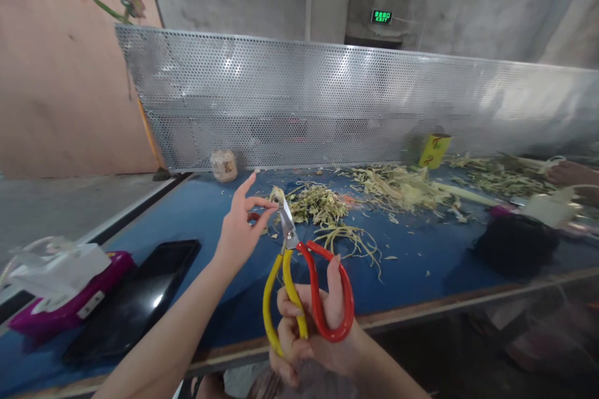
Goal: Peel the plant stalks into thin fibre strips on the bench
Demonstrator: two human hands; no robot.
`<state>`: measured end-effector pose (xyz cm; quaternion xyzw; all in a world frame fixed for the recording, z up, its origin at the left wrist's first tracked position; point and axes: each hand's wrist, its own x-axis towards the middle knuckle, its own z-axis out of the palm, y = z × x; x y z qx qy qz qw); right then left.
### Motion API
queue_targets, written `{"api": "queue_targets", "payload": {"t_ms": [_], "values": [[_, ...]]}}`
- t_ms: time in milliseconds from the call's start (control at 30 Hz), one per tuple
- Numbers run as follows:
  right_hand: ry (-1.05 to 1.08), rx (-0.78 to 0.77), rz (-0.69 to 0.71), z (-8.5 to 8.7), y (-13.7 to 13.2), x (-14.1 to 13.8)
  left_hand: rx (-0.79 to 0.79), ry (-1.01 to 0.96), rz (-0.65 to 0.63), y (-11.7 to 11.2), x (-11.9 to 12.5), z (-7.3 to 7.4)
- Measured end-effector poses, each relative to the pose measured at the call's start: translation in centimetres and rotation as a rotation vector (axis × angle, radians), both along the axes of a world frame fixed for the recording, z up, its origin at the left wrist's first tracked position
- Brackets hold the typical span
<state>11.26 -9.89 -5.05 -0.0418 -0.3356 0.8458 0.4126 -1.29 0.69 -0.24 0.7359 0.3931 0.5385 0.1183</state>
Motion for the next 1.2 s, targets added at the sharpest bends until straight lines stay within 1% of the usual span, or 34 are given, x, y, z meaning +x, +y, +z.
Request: {"api": "queue_targets", "payload": {"t_ms": [100, 233, 433, 667, 867, 933, 1033, 1133, 1200], "values": [[-0.01, 0.0, -0.005, 0.6, -0.2, 0.0, -0.038, -0.001, -0.007, 0.0, -0.1, 0.0], [-0.029, -0.009, -0.011, 0.9, -0.3, 0.0, -0.009, 0.01, 0.004, -0.2, 0.0, 0.2], [-0.071, -0.012, -0.068, 0.4, -0.4, 0.1, -0.036, -0.003, -0.008, -0.3, 0.0, 0.3], [-0.089, -0.035, -0.09, 0.5, -0.5, 0.1, -0.072, -0.012, -0.042, -0.3, 0.1, 0.3], [-0.024, -0.032, -0.086, -0.6, -0.2, 0.0, -0.118, -0.044, -0.113, 0.0, 0.1, 0.0], [-0.007, -0.012, -0.071, -0.7, -0.1, 0.0, -0.125, -0.054, -0.125, 0.0, 0.1, 0.0], [-0.007, 0.002, -0.057, -0.2, -0.1, 0.0, -0.116, -0.054, -0.128, 0.0, 0.1, 0.0], [-0.038, -0.009, -0.084, 0.4, -0.2, 0.2, -0.098, -0.014, -0.116, -0.1, 0.2, 0.1], [-0.067, -0.011, -0.102, 0.5, -0.3, 0.2, -0.091, 0.007, -0.098, -0.2, 0.2, 0.1]]}}
